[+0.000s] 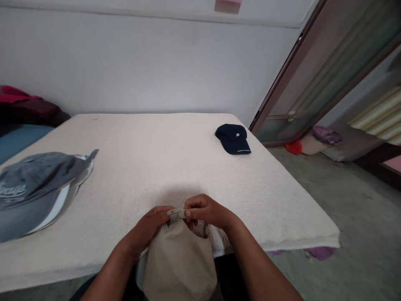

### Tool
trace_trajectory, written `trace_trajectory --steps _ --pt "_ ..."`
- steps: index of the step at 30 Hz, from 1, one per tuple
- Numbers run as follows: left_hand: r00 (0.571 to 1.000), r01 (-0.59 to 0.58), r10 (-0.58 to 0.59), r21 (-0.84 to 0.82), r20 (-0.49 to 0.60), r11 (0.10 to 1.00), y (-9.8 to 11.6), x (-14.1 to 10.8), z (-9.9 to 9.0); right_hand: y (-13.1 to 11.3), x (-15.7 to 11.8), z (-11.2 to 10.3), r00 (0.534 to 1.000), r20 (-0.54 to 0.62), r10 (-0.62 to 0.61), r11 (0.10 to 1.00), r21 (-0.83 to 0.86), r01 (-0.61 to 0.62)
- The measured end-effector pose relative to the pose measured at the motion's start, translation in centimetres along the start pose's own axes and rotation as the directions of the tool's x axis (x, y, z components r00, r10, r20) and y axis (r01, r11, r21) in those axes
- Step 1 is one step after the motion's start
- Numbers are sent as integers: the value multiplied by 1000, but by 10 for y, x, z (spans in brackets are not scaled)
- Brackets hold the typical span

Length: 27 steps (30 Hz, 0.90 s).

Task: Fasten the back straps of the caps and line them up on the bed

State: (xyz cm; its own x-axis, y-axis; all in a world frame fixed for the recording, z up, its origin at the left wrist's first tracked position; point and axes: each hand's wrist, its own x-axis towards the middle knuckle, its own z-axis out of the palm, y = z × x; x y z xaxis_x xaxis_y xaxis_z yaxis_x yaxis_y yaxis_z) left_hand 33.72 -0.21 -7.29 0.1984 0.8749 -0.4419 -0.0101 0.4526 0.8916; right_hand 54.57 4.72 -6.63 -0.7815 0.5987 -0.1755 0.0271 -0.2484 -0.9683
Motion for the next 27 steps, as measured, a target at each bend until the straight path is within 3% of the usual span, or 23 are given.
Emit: trace_trajectory --steps 7,14,19,22,27 --pt "999 -30 30 -25 -16 999 -1 2 0 2 1 1 1000 -31 1 1000 -9 -2" --pt "995 21 -11 -98 103 995 0 2 2 1 2 3 998 -68 -19 1000 2 20" --pt "999 38 -33 -143 42 989 -2 2 4 1 3 2 999 -40 24 1000 14 -24" --pt "996 57 -46 -159 73 986 -2 2 4 1 3 3 999 -42 21 1000 13 -21" --pt "996 70 -64 -79 66 994 0 0 5 1 2 3 997 -77 10 997 -78 -16"
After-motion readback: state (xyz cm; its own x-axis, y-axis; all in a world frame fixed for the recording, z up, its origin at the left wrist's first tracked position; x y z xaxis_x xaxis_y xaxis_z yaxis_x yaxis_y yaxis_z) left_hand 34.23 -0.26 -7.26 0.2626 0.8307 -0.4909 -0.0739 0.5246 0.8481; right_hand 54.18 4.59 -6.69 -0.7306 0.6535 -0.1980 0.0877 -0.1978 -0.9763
